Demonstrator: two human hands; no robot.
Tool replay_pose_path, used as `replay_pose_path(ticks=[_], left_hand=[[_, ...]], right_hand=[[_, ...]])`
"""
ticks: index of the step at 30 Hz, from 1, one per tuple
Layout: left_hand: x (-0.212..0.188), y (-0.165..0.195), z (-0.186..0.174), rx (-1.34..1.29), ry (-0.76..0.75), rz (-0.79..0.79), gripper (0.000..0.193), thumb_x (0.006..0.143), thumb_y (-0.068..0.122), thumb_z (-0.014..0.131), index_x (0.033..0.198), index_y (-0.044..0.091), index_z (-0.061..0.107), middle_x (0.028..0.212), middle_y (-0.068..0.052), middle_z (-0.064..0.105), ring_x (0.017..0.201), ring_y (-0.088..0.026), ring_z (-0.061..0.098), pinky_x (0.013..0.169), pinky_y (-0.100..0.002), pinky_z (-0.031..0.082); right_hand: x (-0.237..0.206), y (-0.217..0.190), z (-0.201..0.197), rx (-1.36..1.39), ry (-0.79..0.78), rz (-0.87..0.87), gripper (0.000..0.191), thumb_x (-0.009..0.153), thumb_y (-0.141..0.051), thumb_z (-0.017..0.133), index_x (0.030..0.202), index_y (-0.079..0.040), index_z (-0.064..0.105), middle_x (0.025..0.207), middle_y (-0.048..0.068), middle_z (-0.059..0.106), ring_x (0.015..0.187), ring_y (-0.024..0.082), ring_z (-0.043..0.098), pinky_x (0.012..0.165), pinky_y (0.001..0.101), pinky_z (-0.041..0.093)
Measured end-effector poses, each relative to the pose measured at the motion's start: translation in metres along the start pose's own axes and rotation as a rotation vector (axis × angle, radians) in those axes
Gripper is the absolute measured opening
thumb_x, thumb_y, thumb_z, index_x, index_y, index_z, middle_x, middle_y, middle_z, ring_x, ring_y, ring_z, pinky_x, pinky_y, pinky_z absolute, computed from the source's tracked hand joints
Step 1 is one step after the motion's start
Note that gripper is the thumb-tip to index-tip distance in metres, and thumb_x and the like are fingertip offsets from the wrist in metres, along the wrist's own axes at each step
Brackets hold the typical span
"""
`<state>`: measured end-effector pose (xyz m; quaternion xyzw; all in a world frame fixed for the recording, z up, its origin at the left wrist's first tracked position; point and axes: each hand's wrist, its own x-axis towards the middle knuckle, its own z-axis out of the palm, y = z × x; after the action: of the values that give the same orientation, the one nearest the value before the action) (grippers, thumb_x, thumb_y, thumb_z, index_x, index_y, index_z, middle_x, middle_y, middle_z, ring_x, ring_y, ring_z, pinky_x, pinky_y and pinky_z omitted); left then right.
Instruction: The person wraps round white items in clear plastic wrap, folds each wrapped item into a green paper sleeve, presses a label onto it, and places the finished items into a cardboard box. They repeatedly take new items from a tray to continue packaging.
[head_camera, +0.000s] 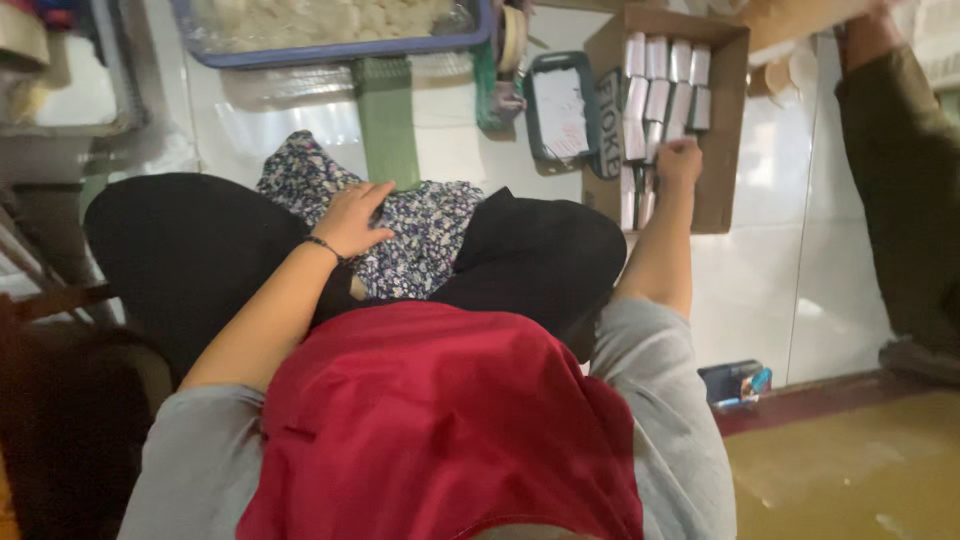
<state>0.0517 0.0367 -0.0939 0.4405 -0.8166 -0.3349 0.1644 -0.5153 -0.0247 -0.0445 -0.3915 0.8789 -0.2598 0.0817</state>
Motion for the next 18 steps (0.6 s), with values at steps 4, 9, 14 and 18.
replay_pose_path(ticks=[4,9,14,18], left_hand=[[0.006,-0.003,-0.002,0.01,-0.035,-0.036,0.081,0.07,0.027,0.088,0.141,0.006,0.056,0.127,-0.02,0.062,0.121,-0.041,0.055,0.104,-0.049,0.042],[0.004,-0.008,-0.004,0.032,-0.064,-0.055,0.072,0.069,0.029,0.088,0.133,0.008,0.063,0.122,-0.017,0.063,0.118,-0.039,0.056,0.102,-0.048,0.044],[-0.002,-0.012,-0.006,0.048,-0.02,0.024,0.068,0.068,0.028,0.089,0.128,0.007,0.065,0.121,-0.016,0.064,0.115,-0.039,0.056,0.1,-0.048,0.045],[-0.008,-0.016,-0.01,0.069,-0.055,0.009,0.067,0.071,0.03,0.088,0.129,0.007,0.065,0.119,-0.016,0.063,0.117,-0.038,0.057,0.1,-0.048,0.046]], right_hand=[[0.003,-0.03,0.003,-0.097,0.293,-0.372,0.026,0.074,-0.016,0.083,0.096,-0.005,0.075,0.112,0.02,0.071,0.108,0.042,0.064,0.092,0.0506,0.049],[-0.073,-0.114,0.046,0.294,-0.266,-0.779,0.024,0.097,-0.013,0.077,0.118,-0.004,0.072,0.122,0.016,0.071,0.117,0.035,0.067,0.103,0.0435,0.051],[-0.178,-0.195,0.13,0.158,-0.776,-0.974,0.041,0.097,-0.016,0.066,0.136,-0.003,0.062,0.149,0.025,0.052,0.137,0.042,0.047,0.114,0.0464,0.037],[-0.208,-0.236,0.184,0.056,-0.411,-0.921,0.057,0.106,-0.02,0.06,0.155,0.002,0.04,0.159,0.028,0.037,0.147,0.045,0.035,0.125,0.0491,0.031]])
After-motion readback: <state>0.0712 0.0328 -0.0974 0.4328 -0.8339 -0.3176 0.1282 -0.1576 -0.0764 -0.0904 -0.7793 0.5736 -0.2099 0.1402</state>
